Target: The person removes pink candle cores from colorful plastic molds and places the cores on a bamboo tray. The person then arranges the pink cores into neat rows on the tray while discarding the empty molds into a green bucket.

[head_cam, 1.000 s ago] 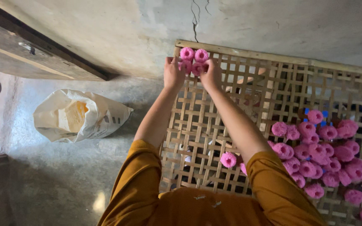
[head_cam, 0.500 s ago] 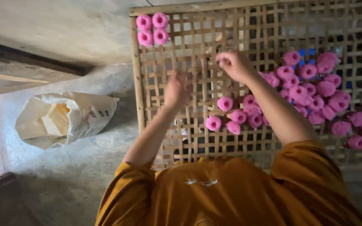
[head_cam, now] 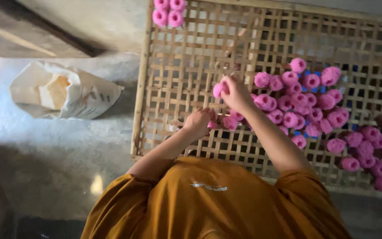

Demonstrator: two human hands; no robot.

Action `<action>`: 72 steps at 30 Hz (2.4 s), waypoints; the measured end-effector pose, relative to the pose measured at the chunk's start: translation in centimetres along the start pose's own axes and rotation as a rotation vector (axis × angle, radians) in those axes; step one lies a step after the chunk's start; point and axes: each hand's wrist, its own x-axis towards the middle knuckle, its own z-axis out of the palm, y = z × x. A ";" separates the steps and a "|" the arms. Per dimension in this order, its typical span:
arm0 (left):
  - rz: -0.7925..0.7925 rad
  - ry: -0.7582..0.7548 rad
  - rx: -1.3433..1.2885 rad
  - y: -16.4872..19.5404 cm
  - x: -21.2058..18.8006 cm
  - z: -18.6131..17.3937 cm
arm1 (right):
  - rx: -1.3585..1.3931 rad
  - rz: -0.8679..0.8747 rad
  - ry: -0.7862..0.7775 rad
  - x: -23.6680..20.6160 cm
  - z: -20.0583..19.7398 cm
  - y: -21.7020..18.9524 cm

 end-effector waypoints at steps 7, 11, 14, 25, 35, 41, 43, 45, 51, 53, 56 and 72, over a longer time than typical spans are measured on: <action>-0.355 0.005 -0.345 -8.0 0.6 -8.4 | 0.402 -0.010 0.264 10.5 1.2 -5.0; -0.415 0.489 -0.336 -15.7 4.5 -16.8 | 0.310 0.061 0.365 16.3 2.4 -9.3; -0.415 0.644 -0.314 -18.2 7.1 -20.8 | 0.279 0.152 0.419 19.8 3.3 -12.2; -0.478 0.570 -0.308 -20.7 10.9 -23.1 | 0.185 0.223 0.572 24.7 5.3 -15.9; -0.182 0.725 -0.174 -18.7 8.2 -18.1 | -0.124 0.035 0.625 14.9 2.6 -8.6; 0.049 0.183 -0.320 -7.3 5.0 -5.6 | -0.108 0.413 -0.002 2.6 -1.7 -2.0; 0.081 0.028 -0.292 -3.5 5.2 -2.5 | -0.206 0.428 -0.154 -1.0 -2.9 -0.3; 0.103 -0.061 -0.293 -0.5 6.1 -0.5 | -0.425 0.231 -0.076 -3.9 -3.8 1.0; 0.036 -0.067 -0.198 5.7 7.7 2.0 | -0.423 0.112 0.001 -6.8 -5.5 2.4; -0.038 -0.127 -0.194 6.4 7.8 1.7 | -0.489 0.149 -0.126 -5.9 -5.8 2.1; -0.251 -0.012 -0.492 4.5 7.1 -0.6 | -0.518 -0.084 0.046 -3.0 -5.7 0.8; -0.402 0.742 -0.305 -17.8 4.3 -19.0 | 0.463 0.240 0.528 17.2 5.0 -15.0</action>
